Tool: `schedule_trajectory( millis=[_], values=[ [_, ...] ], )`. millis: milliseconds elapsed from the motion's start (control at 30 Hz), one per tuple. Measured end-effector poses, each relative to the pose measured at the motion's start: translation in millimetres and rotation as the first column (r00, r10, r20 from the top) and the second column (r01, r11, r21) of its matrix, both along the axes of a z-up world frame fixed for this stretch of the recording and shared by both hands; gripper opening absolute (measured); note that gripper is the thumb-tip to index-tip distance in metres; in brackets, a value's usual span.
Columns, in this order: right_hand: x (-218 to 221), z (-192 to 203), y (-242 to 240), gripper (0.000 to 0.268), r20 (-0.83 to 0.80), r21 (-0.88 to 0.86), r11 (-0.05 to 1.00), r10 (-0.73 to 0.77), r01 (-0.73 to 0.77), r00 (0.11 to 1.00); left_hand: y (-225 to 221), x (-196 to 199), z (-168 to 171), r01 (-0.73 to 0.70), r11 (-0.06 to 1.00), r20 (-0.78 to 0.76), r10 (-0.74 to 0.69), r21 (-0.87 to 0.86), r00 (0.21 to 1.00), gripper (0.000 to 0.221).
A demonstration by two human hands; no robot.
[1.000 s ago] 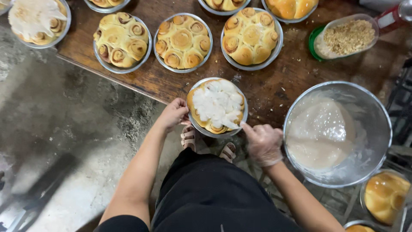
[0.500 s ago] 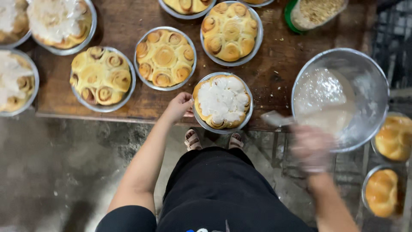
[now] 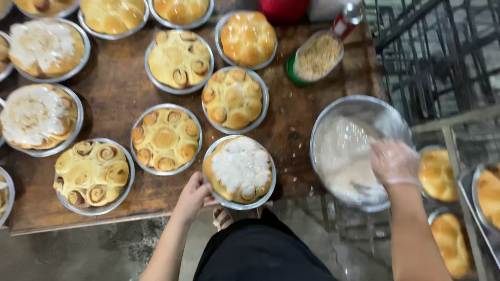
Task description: The person applies frosting to bread rolls using a spoon and sprinkles chopped nuts on top while the pans are arranged on a wooden table.
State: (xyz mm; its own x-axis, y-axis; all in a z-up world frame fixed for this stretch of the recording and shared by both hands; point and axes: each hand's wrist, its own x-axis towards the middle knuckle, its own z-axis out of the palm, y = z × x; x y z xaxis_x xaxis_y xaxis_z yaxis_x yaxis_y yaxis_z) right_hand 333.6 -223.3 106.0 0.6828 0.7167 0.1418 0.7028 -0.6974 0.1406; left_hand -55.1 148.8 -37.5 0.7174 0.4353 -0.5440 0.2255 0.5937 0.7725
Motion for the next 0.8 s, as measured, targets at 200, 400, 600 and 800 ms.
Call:
schedule_trajectory(
  millis=[200,400,600,800],
  values=[
    [184,-56,172,0.034,-0.262,0.048,0.998,0.060,-0.048,0.963,-25,2,44,-0.350,0.936,0.294,0.344,-0.033,0.892,0.021],
    [279,-126,303,0.055,-0.338,-0.278,0.960,-0.072,-0.026,0.938,-57,17,100,-0.610,0.792,0.266,0.597,-0.043,0.757,0.022],
    [268,-131,319,0.053,-0.234,-0.362,0.932,-0.065,-0.025,0.970,-79,-6,115,-0.690,0.720,0.250,0.683,-0.073,0.686,0.023],
    [271,-112,287,0.065,-0.391,-0.048,0.995,0.062,-0.088,0.918,-77,-18,125,-0.685,0.696,0.059,0.691,0.215,0.720,0.040]
  ],
)
